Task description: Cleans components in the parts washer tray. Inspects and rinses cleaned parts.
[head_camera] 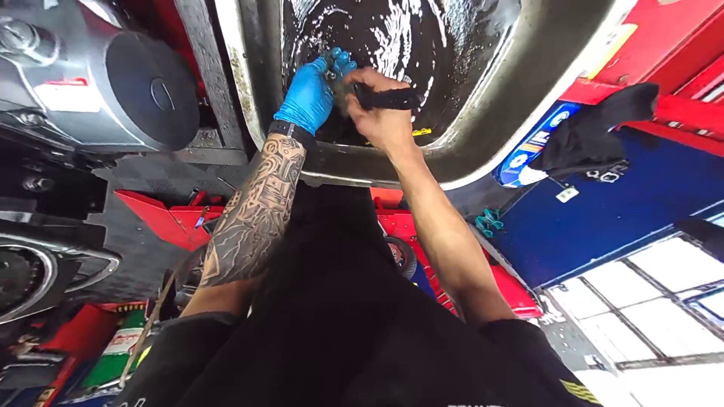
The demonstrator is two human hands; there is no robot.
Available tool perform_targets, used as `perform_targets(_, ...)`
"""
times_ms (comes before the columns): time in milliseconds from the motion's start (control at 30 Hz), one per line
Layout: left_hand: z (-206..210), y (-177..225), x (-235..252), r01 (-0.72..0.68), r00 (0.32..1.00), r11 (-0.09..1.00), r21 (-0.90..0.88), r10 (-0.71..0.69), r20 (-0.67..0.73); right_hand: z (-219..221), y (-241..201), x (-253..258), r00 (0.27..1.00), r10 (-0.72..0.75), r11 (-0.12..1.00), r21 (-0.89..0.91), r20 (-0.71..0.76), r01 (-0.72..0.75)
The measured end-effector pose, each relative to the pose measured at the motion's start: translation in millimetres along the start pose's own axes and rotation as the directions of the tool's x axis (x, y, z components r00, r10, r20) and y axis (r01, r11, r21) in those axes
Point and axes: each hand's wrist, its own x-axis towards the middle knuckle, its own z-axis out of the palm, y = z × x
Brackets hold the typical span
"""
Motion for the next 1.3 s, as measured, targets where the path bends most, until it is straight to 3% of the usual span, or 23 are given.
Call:
perform_targets(33, 0.9, 0.8, 2.5, 0.049, 0.996, 0.977, -0.208, -0.064, -0.065, -8.0, -3.4, -0.8, 0.999, 0.043, 0.998, -0.047, 0.027, -0.042)
perform_targets(100, 0.9, 3.5, -0.2, 0.107, 0.987, 0.943, -0.317, -0.138, -0.079, -19.6, -9.7, -2.6, 0.997, 0.048, 0.998, -0.035, -0.065, -0.05)
perform_targets(200, 9.9, 8.6, -7.5, 0.129, 0.985, 0.942, -0.31, -0.159, -0.074, -12.3, -14.0, 9.0, 0.978, -0.047, 0.995, 0.071, -0.202, 0.063)
perform_targets(367, 4.3, 2.6, -8.2, 0.028, 0.998, 0.997, -0.071, -0.024, 0.05, 2.1, -6.9, -4.8, 0.999, -0.035, 0.999, 0.024, -0.002, 0.035)
perform_targets(433, 4.3, -4.6, -8.1, 0.092, 0.995, 0.967, -0.237, -0.101, -0.028, -10.9, -16.9, -8.0, 0.999, 0.032, 0.999, 0.037, 0.03, -0.033)
perform_targets(500, 8.7, -6.4, -8.2, 0.111, 0.986, 0.937, -0.332, -0.146, -0.084, -21.0, -24.0, -4.4, 0.995, 0.053, 0.996, 0.082, -0.082, -0.046)
perform_targets(600, 16.8, -3.3, -17.9, 0.114, 0.99, 0.935, -0.335, -0.135, -0.041, -7.1, -22.7, 3.4, 0.973, -0.007, 0.993, 0.116, -0.232, 0.035)
perform_targets(733, 15.0, -16.2, -16.9, 0.002, 1.0, 0.989, -0.145, -0.006, -0.028, 17.5, -19.4, -9.1, 0.991, 0.028, 0.998, 0.064, -0.133, -0.02)
perform_targets(833, 10.7, -16.3, -17.2, 0.095, 0.992, 0.943, -0.318, -0.116, -0.045, 4.9, -27.2, -16.1, 0.991, 0.117, 0.971, 0.218, -0.067, -0.1)
perform_targets(933, 13.4, -2.5, -22.8, 0.189, 0.978, 0.912, -0.365, -0.209, -0.015, -17.7, -28.7, -9.0, 0.953, 0.123, 0.904, 0.427, -0.278, 0.008)
perform_targets(1033, 11.6, 8.8, -28.0, 0.239, 0.969, 0.91, -0.339, -0.246, 0.023, -35.6, -19.2, 2.0, 0.888, 0.189, 0.883, 0.467, -0.419, 0.033)
perform_targets(1133, -1.0, 15.9, -39.0, 0.229, 0.973, 0.931, -0.284, -0.209, 0.1, -37.8, 12.6, 1.0, 0.889, 0.278, 0.93, 0.335, -0.365, -0.153)
perform_targets(1200, -7.5, 21.4, -47.8, 0.197, 0.98, 0.967, -0.161, -0.192, 0.046, -33.5, 36.6, -5.6, 0.908, 0.333, 0.931, 0.242, -0.255, -0.273)
perform_targets(1300, -21.4, 25.0, -61.4, 0.132, 0.991, 0.991, 0.006, -0.132, 0.026, -26.3, 53.8, -22.9, 0.918, 0.382, 0.9, 0.267, -0.108, -0.344)
